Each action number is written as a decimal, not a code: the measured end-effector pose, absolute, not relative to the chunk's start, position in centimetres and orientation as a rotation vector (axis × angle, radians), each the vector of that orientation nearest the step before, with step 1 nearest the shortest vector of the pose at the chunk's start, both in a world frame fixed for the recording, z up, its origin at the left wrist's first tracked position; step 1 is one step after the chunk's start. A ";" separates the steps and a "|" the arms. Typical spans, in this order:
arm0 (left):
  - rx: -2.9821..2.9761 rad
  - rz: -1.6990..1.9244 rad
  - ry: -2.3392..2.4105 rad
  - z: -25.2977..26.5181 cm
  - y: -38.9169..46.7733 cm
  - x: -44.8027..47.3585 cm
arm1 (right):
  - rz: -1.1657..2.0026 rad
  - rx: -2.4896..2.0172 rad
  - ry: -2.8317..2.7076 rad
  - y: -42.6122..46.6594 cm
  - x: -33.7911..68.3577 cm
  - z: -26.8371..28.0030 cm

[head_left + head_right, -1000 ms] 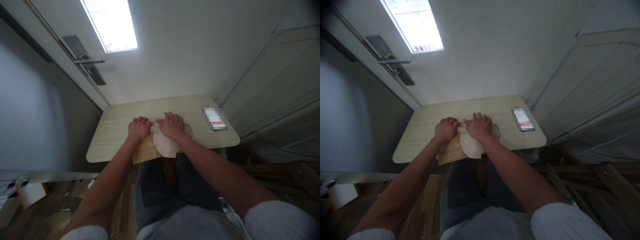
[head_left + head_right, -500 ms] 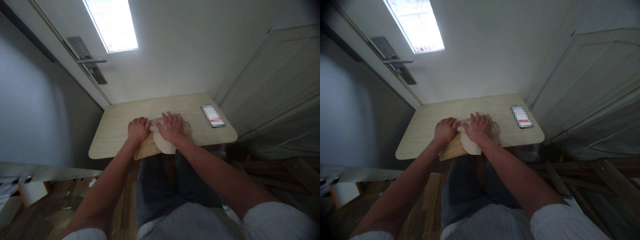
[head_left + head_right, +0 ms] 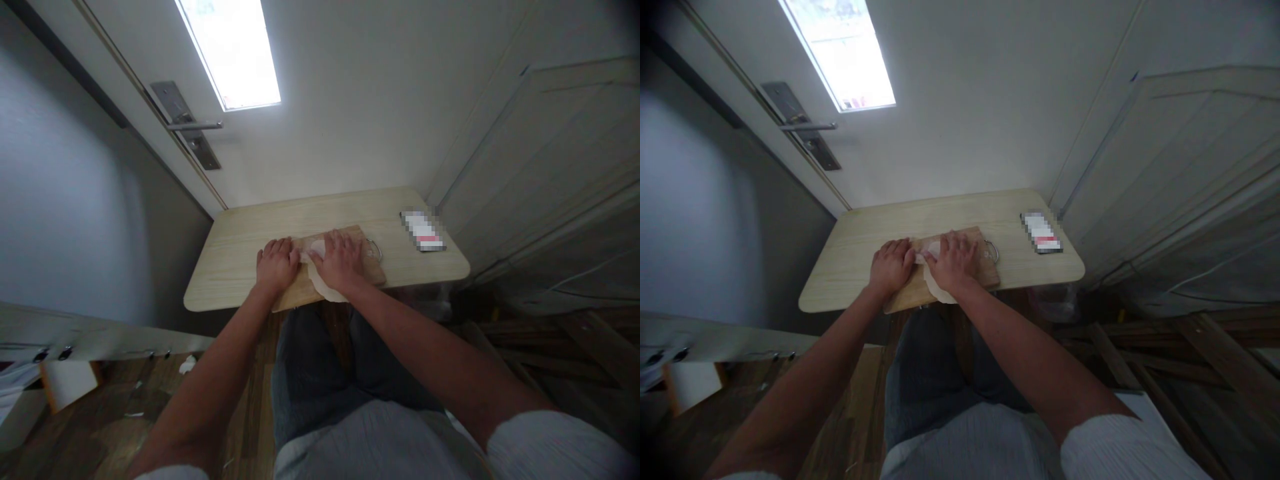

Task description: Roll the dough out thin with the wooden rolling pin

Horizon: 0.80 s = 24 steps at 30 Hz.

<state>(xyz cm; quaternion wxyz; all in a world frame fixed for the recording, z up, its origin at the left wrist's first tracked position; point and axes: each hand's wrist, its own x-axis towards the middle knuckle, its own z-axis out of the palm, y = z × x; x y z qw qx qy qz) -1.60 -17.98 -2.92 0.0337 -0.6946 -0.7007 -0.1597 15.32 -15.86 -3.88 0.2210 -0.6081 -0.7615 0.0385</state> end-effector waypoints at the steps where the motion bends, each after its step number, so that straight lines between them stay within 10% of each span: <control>1: -2.136 -0.495 -2.152 -3.0 -18.2 -1.6 | 0.106 -1.678 -2.103 -16.1 15.3 -3.9; 24: -2.435 -0.341 -1.823 1.3 -20.9 -5.0 | 0.175 -1.424 -2.235 -21.5 17.9 -1.9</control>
